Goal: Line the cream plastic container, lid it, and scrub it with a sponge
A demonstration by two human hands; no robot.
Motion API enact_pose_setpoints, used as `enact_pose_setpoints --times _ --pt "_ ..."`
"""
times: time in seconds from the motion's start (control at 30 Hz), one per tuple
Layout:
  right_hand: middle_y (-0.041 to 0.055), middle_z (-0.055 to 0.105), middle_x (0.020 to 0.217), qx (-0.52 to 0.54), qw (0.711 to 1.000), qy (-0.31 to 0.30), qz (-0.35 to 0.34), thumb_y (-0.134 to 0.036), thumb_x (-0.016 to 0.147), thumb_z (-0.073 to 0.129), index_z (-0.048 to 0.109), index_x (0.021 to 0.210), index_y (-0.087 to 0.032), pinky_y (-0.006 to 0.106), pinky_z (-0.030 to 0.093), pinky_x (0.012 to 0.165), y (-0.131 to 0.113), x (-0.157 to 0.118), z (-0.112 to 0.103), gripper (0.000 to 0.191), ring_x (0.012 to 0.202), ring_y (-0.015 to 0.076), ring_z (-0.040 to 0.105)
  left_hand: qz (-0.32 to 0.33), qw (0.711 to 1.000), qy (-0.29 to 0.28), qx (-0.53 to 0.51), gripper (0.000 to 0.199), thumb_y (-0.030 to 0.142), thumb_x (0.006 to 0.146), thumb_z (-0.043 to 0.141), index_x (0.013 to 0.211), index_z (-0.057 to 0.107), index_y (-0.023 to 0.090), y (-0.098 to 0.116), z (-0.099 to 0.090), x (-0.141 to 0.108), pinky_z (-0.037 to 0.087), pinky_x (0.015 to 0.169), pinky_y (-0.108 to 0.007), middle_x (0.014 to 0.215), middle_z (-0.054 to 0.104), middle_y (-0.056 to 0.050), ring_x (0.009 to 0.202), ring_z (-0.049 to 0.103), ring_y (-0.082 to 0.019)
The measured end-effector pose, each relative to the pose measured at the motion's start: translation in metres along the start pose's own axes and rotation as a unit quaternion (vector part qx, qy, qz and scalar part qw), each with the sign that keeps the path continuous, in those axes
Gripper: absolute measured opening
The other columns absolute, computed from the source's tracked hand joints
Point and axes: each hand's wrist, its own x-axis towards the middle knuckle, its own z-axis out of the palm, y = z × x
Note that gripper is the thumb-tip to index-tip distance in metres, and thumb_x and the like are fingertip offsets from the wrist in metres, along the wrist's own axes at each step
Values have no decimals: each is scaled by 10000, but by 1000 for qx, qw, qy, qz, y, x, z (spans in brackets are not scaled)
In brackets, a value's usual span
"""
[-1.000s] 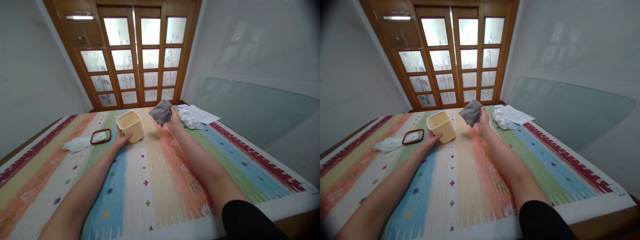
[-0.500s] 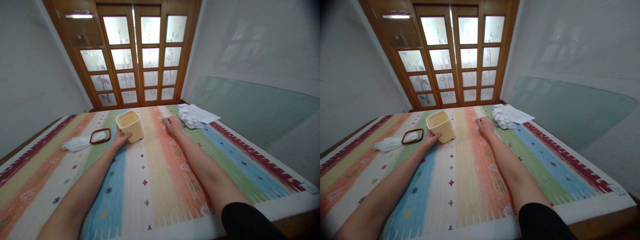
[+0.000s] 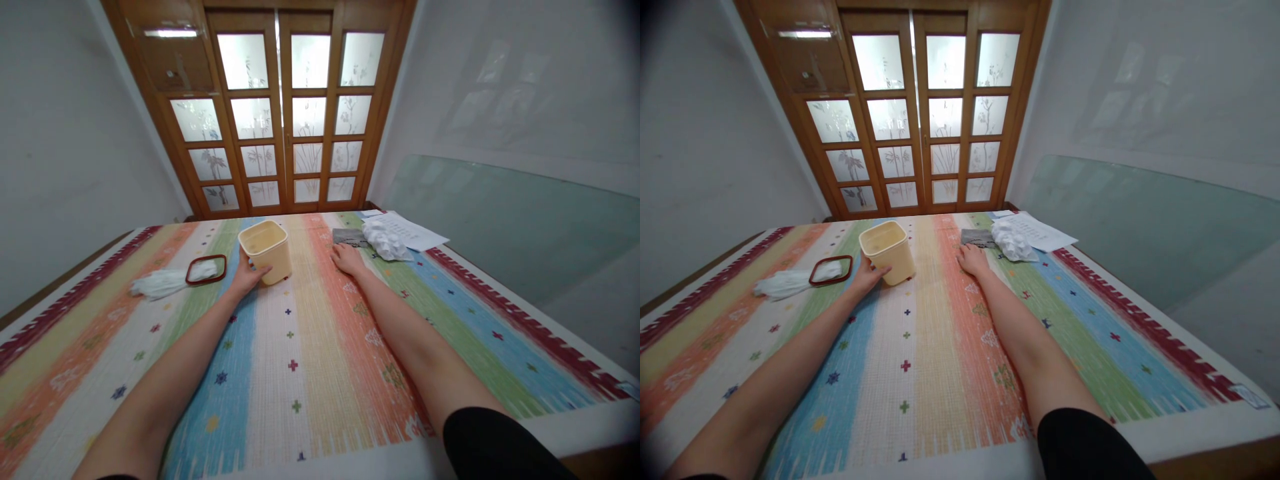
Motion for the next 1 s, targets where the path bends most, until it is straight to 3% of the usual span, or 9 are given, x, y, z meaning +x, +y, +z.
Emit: enact_pose_setpoints --times 0.2,0.3,0.5,0.73,0.87,1.0 --pt "199 618 1343 19 985 95 145 -428 1078 393 543 1461 -174 392 431 985 7 5 2 484 1220 320 580 12 1000 3 -2 1151 427 711 915 1629 224 376 1 2 0 511 1103 -525 1628 423 -136 1441 499 -359" --pt "232 577 1370 10 975 100 197 -506 1056 432 445 1552 -172 443 420 1004 10 7 5 598 1255 361 548 12 1000 4 -5 1169 427 705 918 1635 212 376 0 3 0 506 1106 -535 1615 438 -137 1442 494 -360" --pt "249 570 1388 -20 985 52 166 -520 1049 399 627 1362 -160 529 343 1103 12 18 13 529 1296 388 512 -3 1000 3 -25 1230 403 683 928 1649 166 389 1 3 0 482 1130 -563 1621 434 -137 1448 488 -369" --pt "271 529 1444 -25 984 45 170 -563 1035 412 560 1458 -153 546 339 1100 15 26 17 608 1322 402 495 -6 998 -50 -39 1229 420 683 927 1666 193 347 5 3 2 390 1212 -583 1652 403 -138 1502 428 -382" --pt "257 549 1415 2 982 80 170 -540 1029 463 527 1497 -158 500 374 1070 7 23 13 607 1290 388 522 5 995 -81 -59 1198 437 706 913 1671 211 328 6 3 0 295 1279 -574 1629 452 -121 1529 404 -357" --pt "201 600 1372 51 982 149 105 -422 1049 441 630 1376 -160 406 397 1049 -16 21 3 460 1257 326 549 -8 992 -92 -87 1194 512 722 892 1678 210 294 9 0 -1 328 1263 -569 1592 503 -145 1492 458 -364"
